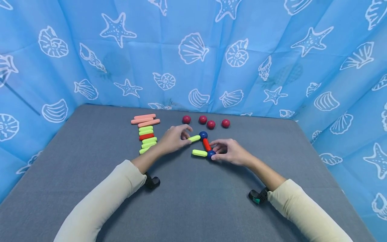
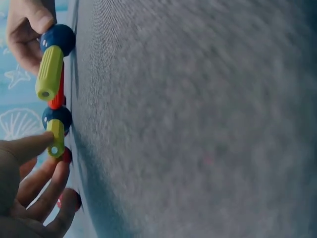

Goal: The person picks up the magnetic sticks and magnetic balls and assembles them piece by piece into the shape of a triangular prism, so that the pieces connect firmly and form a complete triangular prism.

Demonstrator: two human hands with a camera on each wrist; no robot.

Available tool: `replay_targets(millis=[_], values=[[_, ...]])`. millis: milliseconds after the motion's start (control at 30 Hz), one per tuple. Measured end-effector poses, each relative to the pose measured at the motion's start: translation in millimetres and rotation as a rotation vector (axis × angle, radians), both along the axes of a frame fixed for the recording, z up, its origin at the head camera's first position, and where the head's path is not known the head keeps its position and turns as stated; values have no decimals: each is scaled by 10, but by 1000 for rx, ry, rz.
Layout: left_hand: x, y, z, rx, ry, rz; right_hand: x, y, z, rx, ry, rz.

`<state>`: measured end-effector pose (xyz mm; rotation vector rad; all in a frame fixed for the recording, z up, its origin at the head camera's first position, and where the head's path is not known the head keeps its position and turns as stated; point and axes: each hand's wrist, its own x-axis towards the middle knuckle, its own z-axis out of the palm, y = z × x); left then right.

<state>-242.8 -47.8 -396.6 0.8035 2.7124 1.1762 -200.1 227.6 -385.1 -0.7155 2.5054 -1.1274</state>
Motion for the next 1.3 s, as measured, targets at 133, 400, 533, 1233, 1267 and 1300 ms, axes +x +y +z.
replay_targets(millis=[133, 400, 533, 1233, 1267, 1300], values=[[-83, -32, -20, 107, -21, 22, -1, -1, -4, -2, -2, -1], [-364, -36, -83, 166, 21, 222, 0, 3, -30, -4, -3, 7], [-458, -28, -108, 156, -25, 279, -3, 1, -40, -8, -4, 8], [-505, -39, -29, 26, -61, 183, -44, 15, -34, -27, 10, 30], [-467, -65, -19, 7, -66, 162, -47, 19, -39, -29, 12, 31], [-430, -92, -12, -10, -71, 139, -49, 22, -43, -30, 12, 31]])
